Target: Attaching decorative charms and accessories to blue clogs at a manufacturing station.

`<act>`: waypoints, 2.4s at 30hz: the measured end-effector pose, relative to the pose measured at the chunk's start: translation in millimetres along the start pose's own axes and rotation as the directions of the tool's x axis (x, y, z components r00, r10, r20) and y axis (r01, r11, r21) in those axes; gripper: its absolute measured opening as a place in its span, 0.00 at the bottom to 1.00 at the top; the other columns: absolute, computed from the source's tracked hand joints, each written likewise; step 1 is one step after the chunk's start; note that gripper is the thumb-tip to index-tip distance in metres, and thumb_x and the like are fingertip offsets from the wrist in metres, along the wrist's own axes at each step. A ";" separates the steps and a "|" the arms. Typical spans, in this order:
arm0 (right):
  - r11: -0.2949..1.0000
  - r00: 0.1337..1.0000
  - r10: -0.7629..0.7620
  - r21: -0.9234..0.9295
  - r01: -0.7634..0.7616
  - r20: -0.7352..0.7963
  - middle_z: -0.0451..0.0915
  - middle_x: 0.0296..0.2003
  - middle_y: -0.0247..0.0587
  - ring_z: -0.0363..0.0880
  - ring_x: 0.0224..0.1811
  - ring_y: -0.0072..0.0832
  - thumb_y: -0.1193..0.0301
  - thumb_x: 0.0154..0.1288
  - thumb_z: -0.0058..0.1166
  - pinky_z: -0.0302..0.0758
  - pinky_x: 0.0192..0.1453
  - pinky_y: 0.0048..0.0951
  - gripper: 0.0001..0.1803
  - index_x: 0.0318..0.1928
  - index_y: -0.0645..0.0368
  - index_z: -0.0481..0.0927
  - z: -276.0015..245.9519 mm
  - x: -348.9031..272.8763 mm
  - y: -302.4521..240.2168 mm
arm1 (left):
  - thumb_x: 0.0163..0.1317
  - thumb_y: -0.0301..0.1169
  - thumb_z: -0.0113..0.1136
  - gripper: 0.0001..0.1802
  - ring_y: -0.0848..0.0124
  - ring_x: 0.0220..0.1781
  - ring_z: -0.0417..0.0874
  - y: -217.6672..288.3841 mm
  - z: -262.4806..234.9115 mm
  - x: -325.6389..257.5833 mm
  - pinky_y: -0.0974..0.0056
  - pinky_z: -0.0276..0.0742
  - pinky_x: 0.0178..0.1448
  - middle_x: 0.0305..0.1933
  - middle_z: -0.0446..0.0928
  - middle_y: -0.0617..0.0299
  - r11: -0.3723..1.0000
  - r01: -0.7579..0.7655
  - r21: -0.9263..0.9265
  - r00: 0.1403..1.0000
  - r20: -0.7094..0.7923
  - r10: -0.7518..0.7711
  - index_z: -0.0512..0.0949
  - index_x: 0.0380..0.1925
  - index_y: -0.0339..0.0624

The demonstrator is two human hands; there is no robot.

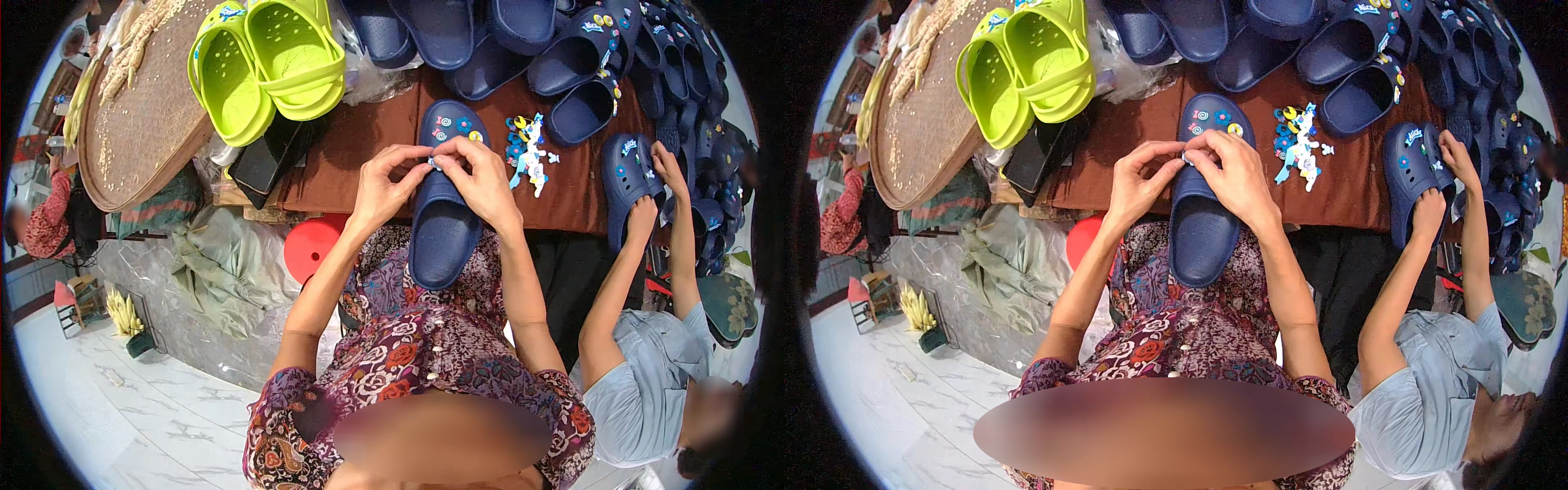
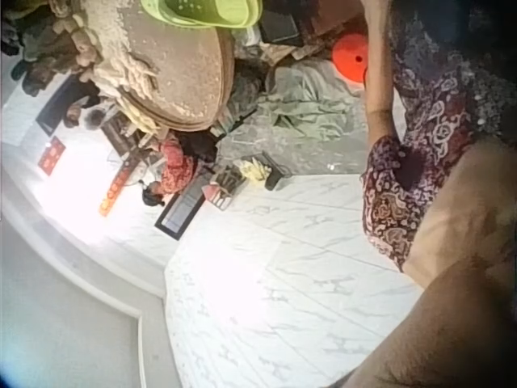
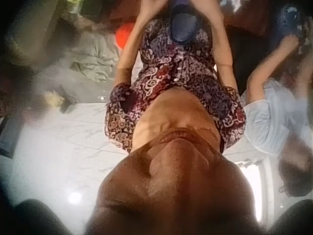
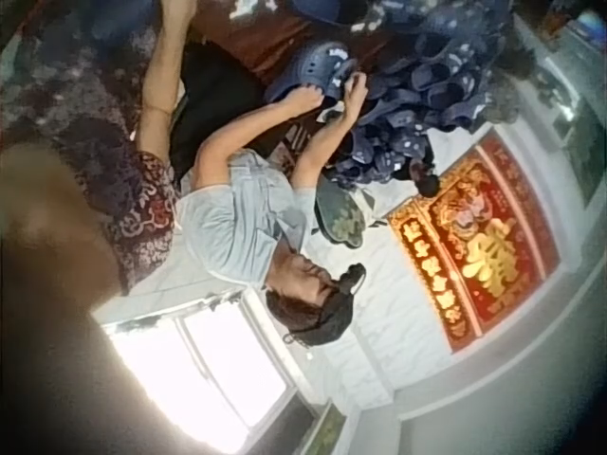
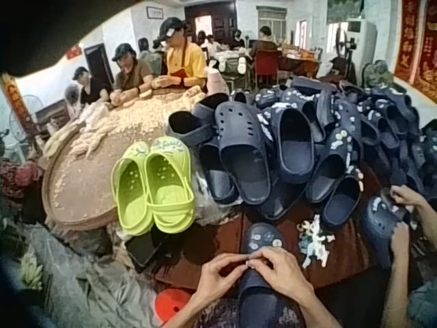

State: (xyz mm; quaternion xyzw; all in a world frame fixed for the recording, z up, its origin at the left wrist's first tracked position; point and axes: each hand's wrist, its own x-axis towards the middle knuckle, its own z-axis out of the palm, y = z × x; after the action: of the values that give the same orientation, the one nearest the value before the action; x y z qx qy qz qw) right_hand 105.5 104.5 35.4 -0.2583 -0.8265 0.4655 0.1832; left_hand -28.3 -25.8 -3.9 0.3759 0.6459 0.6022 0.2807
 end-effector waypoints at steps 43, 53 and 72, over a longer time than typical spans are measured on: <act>0.983 0.844 0.141 0.172 -0.059 -0.517 0.75 0.51 0.41 0.78 0.46 0.25 0.74 0.73 0.57 0.77 0.50 0.27 0.13 0.55 0.62 0.81 18.9 -88.8 50.7 | 0.72 0.31 0.53 0.25 0.50 0.63 0.76 -2.0 2.5 -50.7 0.53 0.70 0.69 0.62 0.75 0.44 0.958 -0.143 0.249 0.989 0.075 0.128 0.72 0.68 0.37; 0.983 0.902 0.160 0.143 -0.111 -0.400 0.77 0.48 0.38 0.78 0.46 0.25 0.71 0.69 0.63 0.76 0.49 0.26 0.17 0.56 0.60 0.82 9.5 -63.2 48.5 | 0.71 0.34 0.54 0.25 0.49 0.67 0.72 3.7 8.4 -33.3 0.51 0.66 0.72 0.65 0.72 0.44 0.917 -0.233 0.324 0.971 0.124 0.203 0.73 0.66 0.38; 0.965 0.894 0.177 0.252 -0.075 -0.411 0.75 0.51 0.43 0.80 0.50 0.28 0.73 0.73 0.57 0.79 0.49 0.26 0.14 0.57 0.62 0.80 16.3 -81.4 44.5 | 0.59 0.33 0.72 0.47 0.60 0.53 0.79 -16.1 30.1 -78.7 0.59 0.79 0.55 0.59 0.72 0.49 0.976 -0.011 0.220 0.991 -0.130 0.040 0.58 0.76 0.38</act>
State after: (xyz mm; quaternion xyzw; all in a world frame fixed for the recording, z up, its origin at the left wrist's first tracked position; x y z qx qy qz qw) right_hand 173.1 64.1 -16.3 -0.3847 -0.6877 0.5004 0.3588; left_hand 38.0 -73.5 -30.4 0.3715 0.7206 0.5551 0.1860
